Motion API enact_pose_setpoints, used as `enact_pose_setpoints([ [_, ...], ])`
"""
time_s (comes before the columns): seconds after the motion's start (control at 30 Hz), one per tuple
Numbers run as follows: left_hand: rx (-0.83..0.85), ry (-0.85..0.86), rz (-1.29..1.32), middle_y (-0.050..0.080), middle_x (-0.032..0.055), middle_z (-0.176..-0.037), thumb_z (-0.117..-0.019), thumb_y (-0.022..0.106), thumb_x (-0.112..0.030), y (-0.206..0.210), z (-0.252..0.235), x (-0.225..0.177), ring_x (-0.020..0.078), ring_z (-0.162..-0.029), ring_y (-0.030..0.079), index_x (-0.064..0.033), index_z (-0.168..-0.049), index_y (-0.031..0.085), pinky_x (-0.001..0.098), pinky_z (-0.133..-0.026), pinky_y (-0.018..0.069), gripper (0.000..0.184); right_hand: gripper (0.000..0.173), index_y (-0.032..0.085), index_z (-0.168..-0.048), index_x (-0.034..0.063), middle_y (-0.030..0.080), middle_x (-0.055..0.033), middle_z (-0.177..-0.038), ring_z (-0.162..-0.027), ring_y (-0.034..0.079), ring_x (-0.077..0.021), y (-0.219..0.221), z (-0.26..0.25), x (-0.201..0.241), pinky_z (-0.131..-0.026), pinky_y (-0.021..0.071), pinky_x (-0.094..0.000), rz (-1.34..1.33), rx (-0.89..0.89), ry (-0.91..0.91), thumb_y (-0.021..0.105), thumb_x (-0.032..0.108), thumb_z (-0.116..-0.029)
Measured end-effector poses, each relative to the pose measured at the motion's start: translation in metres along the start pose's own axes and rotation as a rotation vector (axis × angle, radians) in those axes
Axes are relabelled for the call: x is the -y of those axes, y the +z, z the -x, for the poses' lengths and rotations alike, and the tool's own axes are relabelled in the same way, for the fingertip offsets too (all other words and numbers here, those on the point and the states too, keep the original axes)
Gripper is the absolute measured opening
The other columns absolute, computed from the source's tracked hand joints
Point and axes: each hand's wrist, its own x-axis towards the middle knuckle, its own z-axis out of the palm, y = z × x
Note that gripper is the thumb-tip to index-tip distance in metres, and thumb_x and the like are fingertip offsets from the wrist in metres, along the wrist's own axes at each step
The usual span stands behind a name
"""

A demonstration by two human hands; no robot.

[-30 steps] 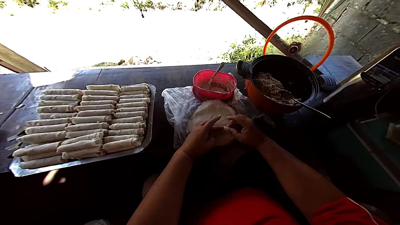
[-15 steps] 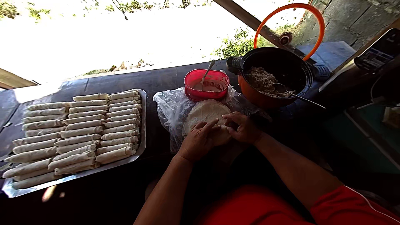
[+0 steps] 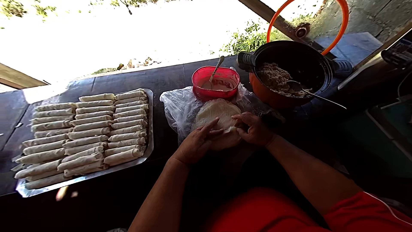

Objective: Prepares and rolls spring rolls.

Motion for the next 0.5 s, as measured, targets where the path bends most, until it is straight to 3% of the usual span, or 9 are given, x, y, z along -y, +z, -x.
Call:
enact_pose_setpoints([
  [0.17, 0.019, 0.015, -0.054, 0.064, -0.0147, -0.14, -0.0942, 0.042, -0.021, -0.0025, -0.0016, 0.0017, 0.0009, -0.132, 0.056, -0.0241, -0.161, 0.034, 0.0358, -0.113, 0.0449, 0.067, 0.044, 0.07, -0.125, 0.0065, 0.074, 0.0001, -0.099, -0.105, 0.067, -0.0136, -0.0001, 0.0001, 0.0, -0.097, 0.0563, -0.0325, 0.009, 0.003, -0.002, 0.073, 0.004, -0.0808],
  [0.33, -0.049, 0.02, 0.112, 0.067, -0.011, -0.137, -0.0945, 0.042, -0.029, -0.0022, -0.0039, -0.0023, 0.006, -0.128, 0.061, -0.0264, -0.163, 0.028, 0.039, -0.109, 0.0506, 0.071, 0.044, 0.07, -0.125, 0.0069, 0.074, 0.0007, -0.098, -0.103, 0.068, -0.0122, -0.0016, -0.0008, 0.002, -0.096, 0.0571, -0.0315, 0.021, 0.006, 0.015, 0.073, 0.004, -0.0814],
  [0.37, -0.024, 0.008, 0.105, 0.066, -0.0124, -0.138, -0.094, 0.04, -0.031, -0.002, -0.0048, -0.0023, 0.0049, -0.129, 0.06, -0.0283, -0.164, 0.026, 0.0392, -0.11, 0.0482, 0.072, 0.044, 0.07, -0.125, 0.007, 0.074, 0.0008, -0.098, -0.103, 0.068, -0.0121, -0.0012, -0.0006, 0.0019, -0.095, 0.0571, -0.0314, 0.02, 0.004, 0.017, 0.073, 0.004, -0.0815],
  [0.47, 0.066, 0.037, -0.035, 0.057, -0.015, -0.148, -0.0947, 0.034, -0.031, -0.0011, -0.0066, 0.0014, 0.0036, -0.143, 0.045, -0.0252, -0.164, 0.026, 0.041, -0.122, 0.0305, 0.071, 0.043, 0.07, -0.124, 0.007, 0.074, 0.0006, -0.099, -0.104, 0.068, -0.0123, -0.0006, -0.0006, 0.0016, -0.096, 0.0569, -0.0314, 0.019, 0.001, 0.011, 0.072, 0.005, -0.0813],
  [0.5, 0.078, 0.042, -0.064, 0.056, -0.0157, -0.149, -0.0945, 0.034, -0.031, -0.0014, -0.0068, 0.0014, 0.0035, -0.144, 0.043, -0.0249, -0.164, 0.025, 0.0405, -0.123, 0.0293, 0.071, 0.043, 0.07, -0.124, 0.0071, 0.075, 0.0006, -0.099, -0.104, 0.068, -0.0123, -0.0004, -0.0005, 0.0011, -0.096, 0.0568, -0.0315, 0.019, -0.001, 0.011, 0.072, 0.005, -0.0813],
])
